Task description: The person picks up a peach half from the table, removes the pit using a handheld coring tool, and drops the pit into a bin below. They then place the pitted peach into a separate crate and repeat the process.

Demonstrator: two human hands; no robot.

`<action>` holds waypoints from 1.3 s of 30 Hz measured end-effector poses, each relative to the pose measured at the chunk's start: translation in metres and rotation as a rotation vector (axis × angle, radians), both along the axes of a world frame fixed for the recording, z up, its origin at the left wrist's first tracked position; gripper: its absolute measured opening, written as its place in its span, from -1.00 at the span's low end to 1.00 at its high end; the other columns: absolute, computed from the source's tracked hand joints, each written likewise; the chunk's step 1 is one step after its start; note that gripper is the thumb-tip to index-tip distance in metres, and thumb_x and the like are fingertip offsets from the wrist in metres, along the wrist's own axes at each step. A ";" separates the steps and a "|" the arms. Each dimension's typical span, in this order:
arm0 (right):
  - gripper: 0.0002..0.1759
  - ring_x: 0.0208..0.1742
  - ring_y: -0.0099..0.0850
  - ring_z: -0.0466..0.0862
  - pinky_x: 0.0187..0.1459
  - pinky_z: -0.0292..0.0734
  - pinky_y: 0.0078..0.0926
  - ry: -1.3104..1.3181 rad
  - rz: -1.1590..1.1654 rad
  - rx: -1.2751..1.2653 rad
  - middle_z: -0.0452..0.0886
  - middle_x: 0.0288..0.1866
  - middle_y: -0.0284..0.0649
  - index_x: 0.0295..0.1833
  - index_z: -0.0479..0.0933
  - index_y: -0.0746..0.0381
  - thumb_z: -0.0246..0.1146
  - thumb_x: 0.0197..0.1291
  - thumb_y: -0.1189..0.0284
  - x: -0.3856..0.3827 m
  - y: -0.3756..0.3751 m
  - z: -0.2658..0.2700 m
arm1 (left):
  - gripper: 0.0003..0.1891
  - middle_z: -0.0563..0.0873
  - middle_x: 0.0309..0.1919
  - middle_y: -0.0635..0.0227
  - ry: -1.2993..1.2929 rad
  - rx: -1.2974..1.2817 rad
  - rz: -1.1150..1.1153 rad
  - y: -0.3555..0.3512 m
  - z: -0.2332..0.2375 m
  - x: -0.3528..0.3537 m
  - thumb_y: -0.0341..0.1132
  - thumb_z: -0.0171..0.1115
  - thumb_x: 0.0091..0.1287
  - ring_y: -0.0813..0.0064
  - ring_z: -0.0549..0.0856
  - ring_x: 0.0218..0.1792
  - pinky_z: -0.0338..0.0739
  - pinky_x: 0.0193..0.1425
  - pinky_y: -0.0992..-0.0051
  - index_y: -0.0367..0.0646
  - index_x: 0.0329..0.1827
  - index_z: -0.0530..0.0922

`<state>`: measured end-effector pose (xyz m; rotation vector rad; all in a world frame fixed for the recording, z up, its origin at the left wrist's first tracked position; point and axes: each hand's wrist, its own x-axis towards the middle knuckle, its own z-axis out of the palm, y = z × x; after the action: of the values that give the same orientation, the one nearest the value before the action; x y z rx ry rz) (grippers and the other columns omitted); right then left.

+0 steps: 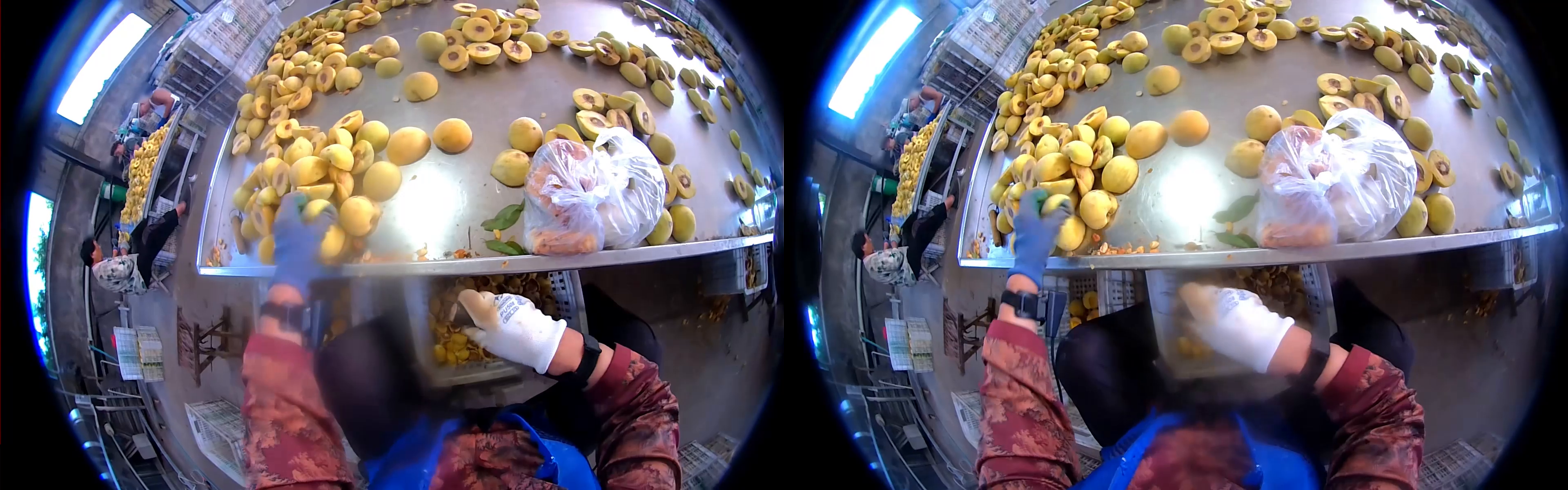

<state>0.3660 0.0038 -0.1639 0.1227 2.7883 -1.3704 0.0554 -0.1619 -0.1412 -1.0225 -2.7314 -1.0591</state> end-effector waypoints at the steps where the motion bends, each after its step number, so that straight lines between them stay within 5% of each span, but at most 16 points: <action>1: -0.66 -0.14 0.13 0.64 -0.15 0.54 -0.08 0.029 -0.027 -0.063 0.63 -0.19 0.05 0.04 0.38 0.23 0.25 0.22 0.37 -0.003 -0.001 0.001 | -0.58 0.67 0.01 0.19 -0.094 0.113 0.033 -0.002 0.001 0.000 -0.20 0.36 0.27 0.27 0.70 0.02 0.69 -0.05 0.32 -0.18 0.11 0.50; 4: -0.65 -0.10 0.05 0.64 -0.10 0.54 -0.19 0.112 -0.105 -0.273 0.62 -0.13 0.03 0.01 0.42 0.24 0.35 0.19 0.38 -0.009 -0.004 0.009 | -0.61 0.63 0.11 0.31 -0.793 0.726 -0.144 0.001 0.029 0.041 -0.13 0.16 0.44 0.41 0.69 0.05 0.75 -0.10 0.35 -0.14 0.22 0.49; 5: -0.64 -0.11 0.03 0.64 -0.09 0.53 -0.21 0.151 -0.125 -0.288 0.62 -0.14 0.02 0.01 0.42 0.24 0.36 0.18 0.38 -0.011 -0.005 0.014 | -0.52 0.65 0.11 0.29 -0.716 0.646 -0.187 0.000 0.024 0.048 -0.01 -0.04 0.53 0.36 0.72 0.02 0.77 -0.11 0.27 -0.18 0.28 0.46; 8: -0.62 -0.12 -0.04 0.61 -0.09 0.51 -0.26 0.256 -0.159 -0.293 0.57 -0.16 -0.01 0.01 0.40 0.24 0.38 0.17 0.39 -0.012 -0.001 0.024 | -0.52 0.65 0.00 0.27 -1.197 0.758 -0.143 0.025 0.038 0.106 0.00 -0.06 0.56 0.45 0.65 -0.01 0.65 0.03 0.44 -0.27 0.18 0.50; 11: -0.59 -0.15 -0.03 0.61 -0.10 0.51 -0.25 0.308 -0.216 -0.247 0.55 -0.17 -0.01 0.05 0.36 0.25 0.37 0.17 0.39 -0.014 0.000 0.022 | -0.46 0.66 -0.02 0.25 -1.267 0.776 -0.145 0.043 0.021 0.137 0.07 -0.11 0.57 0.45 0.65 -0.04 0.62 0.06 0.43 -0.28 0.21 0.48; 14: -0.57 -0.13 0.01 0.60 -0.11 0.51 -0.22 0.181 -0.274 -0.186 0.54 -0.16 0.01 0.06 0.36 0.26 0.36 0.17 0.40 -0.014 0.004 0.015 | -0.41 0.70 -0.11 0.20 -1.231 0.776 -0.115 0.055 0.010 0.156 0.11 -0.12 0.55 0.39 0.72 -0.15 0.69 -0.04 0.40 -0.29 0.22 0.48; 17: -0.68 -0.22 0.12 0.58 -0.23 0.46 -0.06 0.323 -0.359 -0.164 0.56 -0.29 0.10 -0.10 0.40 0.33 0.29 0.22 0.33 -0.014 0.002 0.013 | -0.42 0.66 -0.09 0.26 -1.128 0.710 -0.145 0.062 0.009 0.169 0.10 -0.16 0.57 0.49 0.65 -0.10 0.62 0.02 0.47 -0.30 0.19 0.49; 23: -0.70 -0.26 0.06 0.59 -0.26 0.48 -0.11 0.246 -0.365 -0.170 0.58 -0.30 0.09 -0.10 0.40 0.31 0.18 0.33 0.27 -0.010 0.000 0.003 | -0.45 0.64 -0.05 0.25 -0.834 0.685 -0.234 0.069 0.006 0.186 0.05 -0.14 0.57 0.51 0.63 -0.07 0.56 0.06 0.51 -0.33 0.16 0.49; 25: -0.66 -0.29 0.03 0.58 -0.25 0.48 -0.14 0.093 -0.418 -0.444 0.58 -0.32 0.06 -0.13 0.42 0.30 0.09 0.39 0.19 -0.009 -0.003 0.003 | -0.46 0.64 -0.04 0.23 -0.676 0.629 -0.293 0.065 0.001 0.188 0.04 -0.15 0.57 0.46 0.63 -0.06 0.55 0.05 0.51 -0.34 0.17 0.46; 31: -0.36 -0.36 -0.08 0.53 -0.21 0.47 -0.17 0.249 -0.418 -0.407 0.57 -0.40 -0.05 -0.23 0.47 0.28 -0.27 0.50 -0.04 -0.014 -0.012 -0.009 | -0.40 0.65 -0.09 0.21 -0.542 0.581 -0.338 0.071 0.002 0.191 0.11 -0.31 0.58 0.43 0.61 -0.09 0.50 0.10 0.47 -0.30 0.08 0.49; 39: -0.27 -0.42 -0.13 0.52 -0.26 0.45 -0.18 0.182 -0.431 -0.621 0.55 -0.49 -0.12 -0.34 0.48 0.26 -0.34 0.50 -0.09 -0.022 -0.020 -0.018 | -0.46 0.62 -0.01 0.17 -0.168 0.350 -0.334 0.054 -0.020 0.179 0.03 -0.22 0.56 0.31 0.61 -0.02 0.48 0.18 0.39 -0.32 0.15 0.45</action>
<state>0.3439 -0.0161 -0.1821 0.6286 2.3922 -2.3809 0.2343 -0.1076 -0.1616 -1.4072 -2.4060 -1.6690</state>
